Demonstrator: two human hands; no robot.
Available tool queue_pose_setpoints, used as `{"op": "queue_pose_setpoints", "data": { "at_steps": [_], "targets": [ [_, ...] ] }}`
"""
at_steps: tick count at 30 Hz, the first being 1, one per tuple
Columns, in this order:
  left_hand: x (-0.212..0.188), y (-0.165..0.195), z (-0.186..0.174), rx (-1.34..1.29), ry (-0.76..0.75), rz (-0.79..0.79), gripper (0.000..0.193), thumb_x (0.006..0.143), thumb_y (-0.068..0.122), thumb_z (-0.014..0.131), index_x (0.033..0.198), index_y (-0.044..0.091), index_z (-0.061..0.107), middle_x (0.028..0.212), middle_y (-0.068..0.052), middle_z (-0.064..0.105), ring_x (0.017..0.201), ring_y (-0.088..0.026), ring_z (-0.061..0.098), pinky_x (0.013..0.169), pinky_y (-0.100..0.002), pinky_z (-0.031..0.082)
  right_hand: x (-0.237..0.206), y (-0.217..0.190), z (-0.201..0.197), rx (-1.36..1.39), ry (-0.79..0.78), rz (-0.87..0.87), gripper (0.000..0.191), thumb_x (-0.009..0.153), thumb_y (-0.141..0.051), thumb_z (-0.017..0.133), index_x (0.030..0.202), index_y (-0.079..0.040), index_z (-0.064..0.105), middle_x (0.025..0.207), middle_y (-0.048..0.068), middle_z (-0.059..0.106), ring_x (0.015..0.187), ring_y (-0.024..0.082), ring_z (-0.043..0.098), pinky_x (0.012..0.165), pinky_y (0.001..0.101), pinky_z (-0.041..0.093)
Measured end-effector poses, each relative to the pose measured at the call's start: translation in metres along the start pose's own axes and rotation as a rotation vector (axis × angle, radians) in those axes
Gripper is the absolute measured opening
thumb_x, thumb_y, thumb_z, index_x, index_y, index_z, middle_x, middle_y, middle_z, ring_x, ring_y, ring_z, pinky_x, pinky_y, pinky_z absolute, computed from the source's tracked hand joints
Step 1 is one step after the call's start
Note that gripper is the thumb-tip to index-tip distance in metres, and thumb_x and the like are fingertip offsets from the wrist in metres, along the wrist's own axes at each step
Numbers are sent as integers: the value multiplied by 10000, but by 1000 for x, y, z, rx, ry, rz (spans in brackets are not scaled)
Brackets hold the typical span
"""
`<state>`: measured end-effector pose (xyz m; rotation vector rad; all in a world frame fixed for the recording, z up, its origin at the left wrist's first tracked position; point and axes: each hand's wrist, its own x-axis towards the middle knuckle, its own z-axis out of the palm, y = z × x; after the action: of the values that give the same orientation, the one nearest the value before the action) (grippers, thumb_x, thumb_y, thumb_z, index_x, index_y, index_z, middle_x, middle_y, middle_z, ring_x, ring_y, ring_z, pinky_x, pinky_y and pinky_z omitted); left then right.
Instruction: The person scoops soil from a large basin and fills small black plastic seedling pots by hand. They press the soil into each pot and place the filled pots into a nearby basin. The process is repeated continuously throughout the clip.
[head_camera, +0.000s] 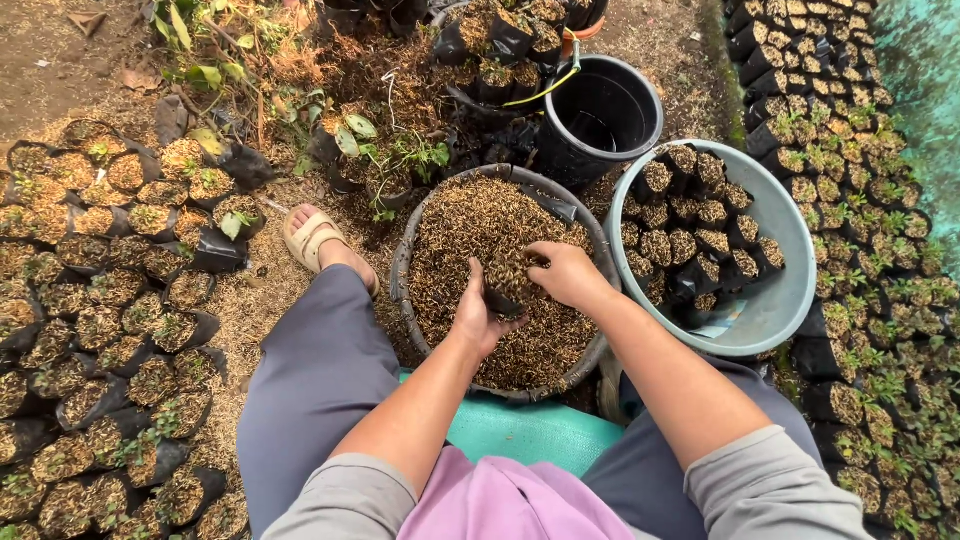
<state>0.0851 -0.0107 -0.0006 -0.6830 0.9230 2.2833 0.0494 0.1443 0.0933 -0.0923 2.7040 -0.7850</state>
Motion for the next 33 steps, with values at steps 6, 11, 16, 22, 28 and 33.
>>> {"op": "queue_pose_setpoints", "data": {
  "at_steps": [6,11,16,22,28,33],
  "targets": [
    [8,0,-4,40,-66,102,713,875,579,636,1419,152,461,1281,-138,644,1158,-269,651,905,-496,607,6,4,-7,109,-132,-27,435,895,-216,688,1320,-126,678,1181,132,736,1062,271,704,951,386,546],
    [6,9,1,-207,77,181,610,915,479,671,1366,116,482,1221,-148,641,1104,-284,659,820,-433,638,15,36,-6,-363,128,-207,407,930,-102,598,1326,-124,688,1250,144,722,1130,322,674,990,435,528],
    [-24,24,50,-328,197,267,562,899,440,681,1350,184,464,1238,-152,631,1114,-293,640,790,-412,627,4,32,64,-875,-473,23,286,942,-175,617,1183,-139,767,1228,69,729,1166,227,702,965,396,596],
    [-51,-9,120,-409,75,213,575,895,466,678,1373,190,516,1301,-102,628,1157,-267,625,848,-430,591,-5,1,107,-534,-228,-61,275,923,-168,626,1147,-121,777,1193,89,738,1127,246,711,955,410,592],
    [-47,14,118,-337,143,324,655,913,462,635,1478,215,416,1339,-117,605,1178,-268,608,881,-404,564,-11,-2,115,-479,-227,-153,264,904,-162,634,1112,-104,788,1158,109,747,1088,264,720,946,423,589],
    [-43,26,103,-269,292,348,660,921,440,641,1495,212,408,1346,-127,609,1178,-251,626,891,-363,589,-7,-8,98,-564,-350,-252,257,889,-156,642,1082,-89,796,1129,126,754,1056,280,727,937,435,586]
  ]
}}
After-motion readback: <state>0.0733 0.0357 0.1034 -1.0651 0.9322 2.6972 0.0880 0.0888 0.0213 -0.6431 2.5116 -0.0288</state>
